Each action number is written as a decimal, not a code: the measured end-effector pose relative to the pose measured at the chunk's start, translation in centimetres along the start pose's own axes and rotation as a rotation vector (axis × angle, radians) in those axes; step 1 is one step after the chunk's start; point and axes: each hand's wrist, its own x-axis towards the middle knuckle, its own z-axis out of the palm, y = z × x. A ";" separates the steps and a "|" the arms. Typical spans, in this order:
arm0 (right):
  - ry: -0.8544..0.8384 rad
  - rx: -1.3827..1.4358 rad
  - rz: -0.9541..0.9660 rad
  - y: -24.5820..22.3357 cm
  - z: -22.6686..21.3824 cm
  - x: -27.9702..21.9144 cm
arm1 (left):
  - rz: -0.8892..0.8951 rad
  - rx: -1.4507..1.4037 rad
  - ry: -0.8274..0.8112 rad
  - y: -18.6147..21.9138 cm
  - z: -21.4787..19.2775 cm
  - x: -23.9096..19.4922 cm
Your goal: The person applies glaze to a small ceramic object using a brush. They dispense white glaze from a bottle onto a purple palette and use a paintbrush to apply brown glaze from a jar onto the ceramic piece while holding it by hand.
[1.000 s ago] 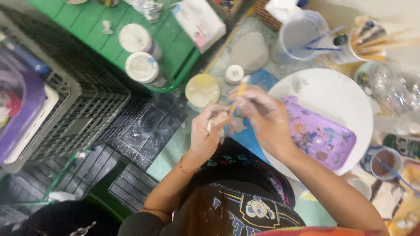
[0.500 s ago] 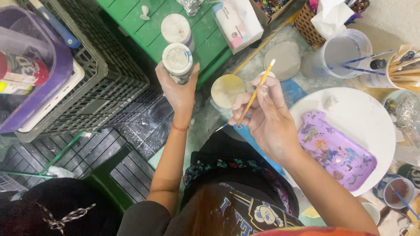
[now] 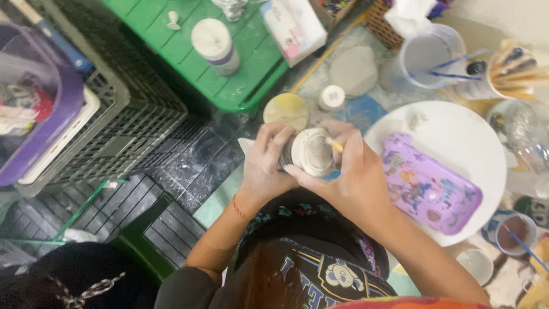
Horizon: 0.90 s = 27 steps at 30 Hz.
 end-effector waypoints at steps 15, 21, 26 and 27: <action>0.143 0.456 0.125 10.3 -13.3 -11.6 | 0.104 -0.712 -0.893 4.3 3.3 1.9; 0.275 0.000 0.271 16.6 -13.7 -11.4 | 0.409 -0.568 -0.498 5.5 5.5 2.6; 0.215 0.188 0.278 19.8 -12.8 -9.8 | 0.426 -0.504 -0.360 6.7 6.5 3.5; 0.210 0.219 0.262 19.8 -12.8 -9.7 | 0.434 -0.491 -0.334 6.8 6.8 3.7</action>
